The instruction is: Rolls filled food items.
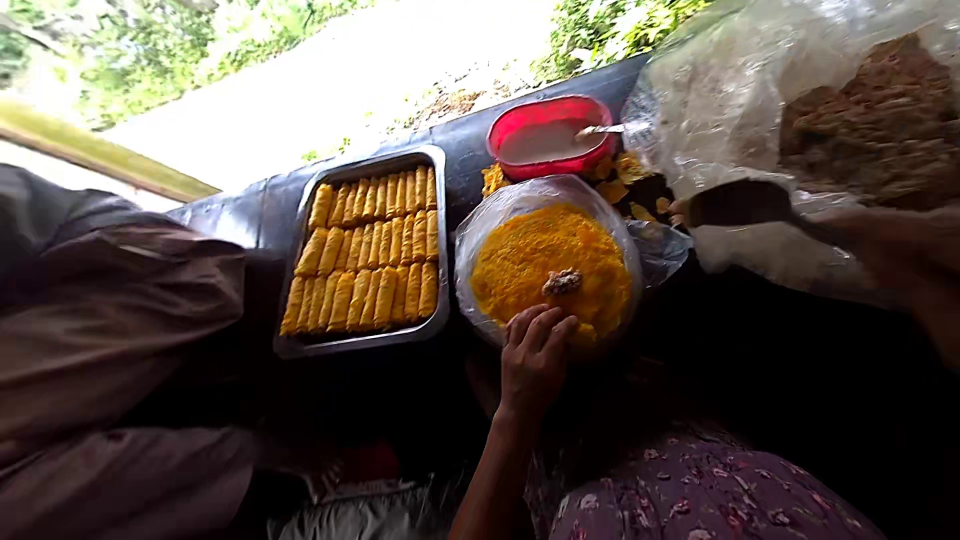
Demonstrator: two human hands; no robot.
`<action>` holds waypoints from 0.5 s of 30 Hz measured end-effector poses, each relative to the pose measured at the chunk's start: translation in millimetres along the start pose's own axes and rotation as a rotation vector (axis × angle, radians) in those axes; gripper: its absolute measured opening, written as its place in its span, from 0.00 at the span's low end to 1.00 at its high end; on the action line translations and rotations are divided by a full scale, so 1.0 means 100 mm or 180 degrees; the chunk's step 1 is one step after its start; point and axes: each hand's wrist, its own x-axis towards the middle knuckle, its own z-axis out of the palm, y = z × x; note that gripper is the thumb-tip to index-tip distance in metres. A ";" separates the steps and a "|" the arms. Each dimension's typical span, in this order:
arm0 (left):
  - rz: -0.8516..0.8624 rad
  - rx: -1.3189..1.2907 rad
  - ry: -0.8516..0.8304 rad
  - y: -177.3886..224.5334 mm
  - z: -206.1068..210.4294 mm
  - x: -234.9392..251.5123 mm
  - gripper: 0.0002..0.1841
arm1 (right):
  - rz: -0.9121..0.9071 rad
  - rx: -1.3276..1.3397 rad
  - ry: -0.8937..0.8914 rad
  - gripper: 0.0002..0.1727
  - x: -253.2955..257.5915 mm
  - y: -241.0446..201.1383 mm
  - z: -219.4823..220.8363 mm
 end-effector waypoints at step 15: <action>-0.0060 -0.0061 -0.0006 0.05 -0.01 -0.06 0.10 | -0.0752 -0.0498 -0.0054 0.22 0.01 -0.35 0.92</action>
